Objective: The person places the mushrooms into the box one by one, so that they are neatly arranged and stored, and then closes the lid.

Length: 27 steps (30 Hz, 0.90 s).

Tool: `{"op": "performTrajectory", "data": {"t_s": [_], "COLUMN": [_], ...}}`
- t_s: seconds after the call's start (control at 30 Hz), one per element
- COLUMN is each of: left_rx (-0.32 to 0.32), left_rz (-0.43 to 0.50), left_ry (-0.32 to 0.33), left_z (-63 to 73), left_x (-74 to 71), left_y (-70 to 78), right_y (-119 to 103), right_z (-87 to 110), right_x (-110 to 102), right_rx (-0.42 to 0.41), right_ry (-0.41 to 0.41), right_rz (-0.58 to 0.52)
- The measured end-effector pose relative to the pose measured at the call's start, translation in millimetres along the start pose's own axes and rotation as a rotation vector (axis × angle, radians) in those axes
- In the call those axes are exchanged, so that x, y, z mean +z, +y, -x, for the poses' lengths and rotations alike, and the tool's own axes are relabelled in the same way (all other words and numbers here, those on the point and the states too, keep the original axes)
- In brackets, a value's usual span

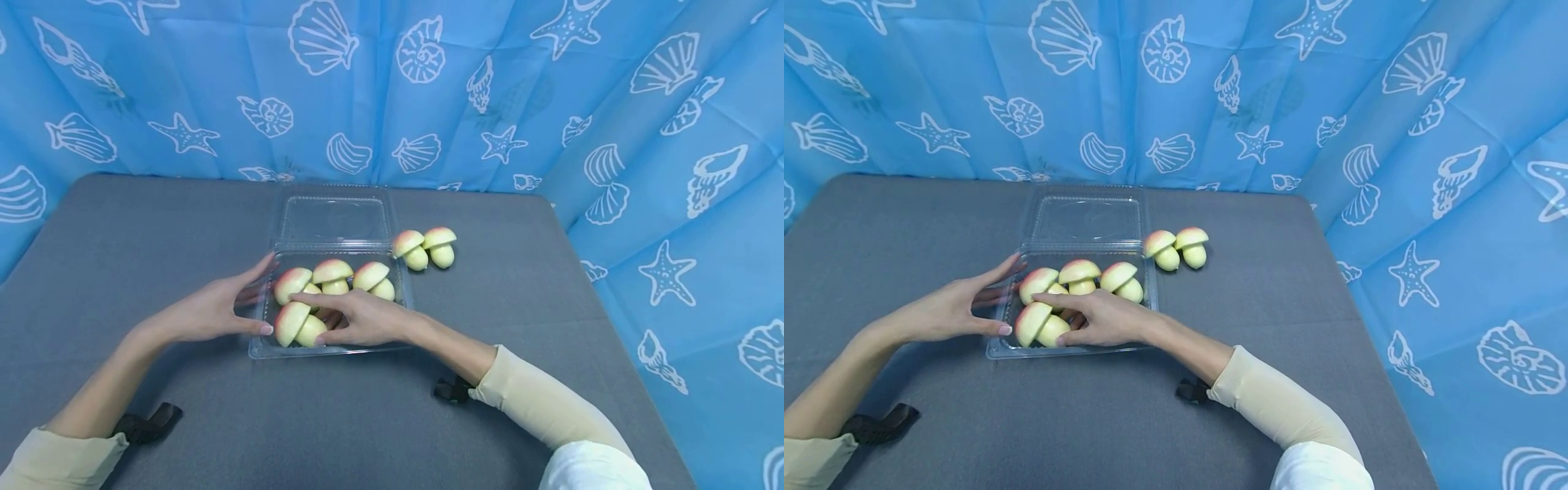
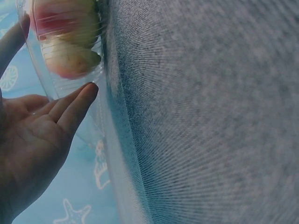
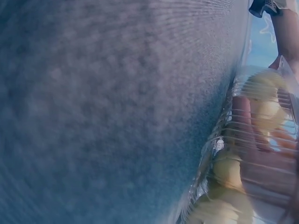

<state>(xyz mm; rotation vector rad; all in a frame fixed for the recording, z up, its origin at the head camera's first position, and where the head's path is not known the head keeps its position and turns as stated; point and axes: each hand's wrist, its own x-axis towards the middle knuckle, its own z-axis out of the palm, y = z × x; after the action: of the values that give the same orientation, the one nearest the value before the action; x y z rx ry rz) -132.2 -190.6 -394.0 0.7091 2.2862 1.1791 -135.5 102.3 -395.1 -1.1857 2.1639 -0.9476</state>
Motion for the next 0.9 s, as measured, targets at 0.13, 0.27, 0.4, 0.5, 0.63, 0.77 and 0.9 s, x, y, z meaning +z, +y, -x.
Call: {"op": "performTrajectory", "data": {"t_s": [0.13, 0.27, 0.4, 0.5, 0.63, 0.77, 0.9], "left_rx": [0.007, 0.006, -0.011, -0.022, -0.019, -0.022, -0.027], "left_rz": [-0.013, -0.03, -0.037, -0.033, -0.027, -0.029, -0.03], "left_ry": [0.006, 0.011, 0.013, 0.012, 0.007, 0.008, 0.01], "left_z": [0.4, -0.1, -1.1, -1.2, -0.3, -0.1, -0.2], "left_x": [-0.2, 0.1, 0.8, 0.9, 0.6, 0.8, 0.8], "left_y": [1.7, 1.9, 1.3, 1.6, 3.4, 4.5, 4.5], "right_y": [0.6, 0.1, 0.2, 0.5, 0.6, -1.2, -1.7], "right_z": [0.0, -1.4, -2.0, -1.0, 1.9, 6.0, 11.7], "right_x": [0.0, 0.2, 0.2, 0.1, -0.1, -2.5, -6.6], "right_rx": [0.0, -0.005, -0.01, -0.011, -0.004, 0.015, 0.041], "right_ry": [-0.027, -0.028, -0.024, -0.016, -0.004, 0.004, 0.018], "right_rz": [-0.031, -0.014, 0.005, 0.008, 0.006, 0.006, -0.023]}}
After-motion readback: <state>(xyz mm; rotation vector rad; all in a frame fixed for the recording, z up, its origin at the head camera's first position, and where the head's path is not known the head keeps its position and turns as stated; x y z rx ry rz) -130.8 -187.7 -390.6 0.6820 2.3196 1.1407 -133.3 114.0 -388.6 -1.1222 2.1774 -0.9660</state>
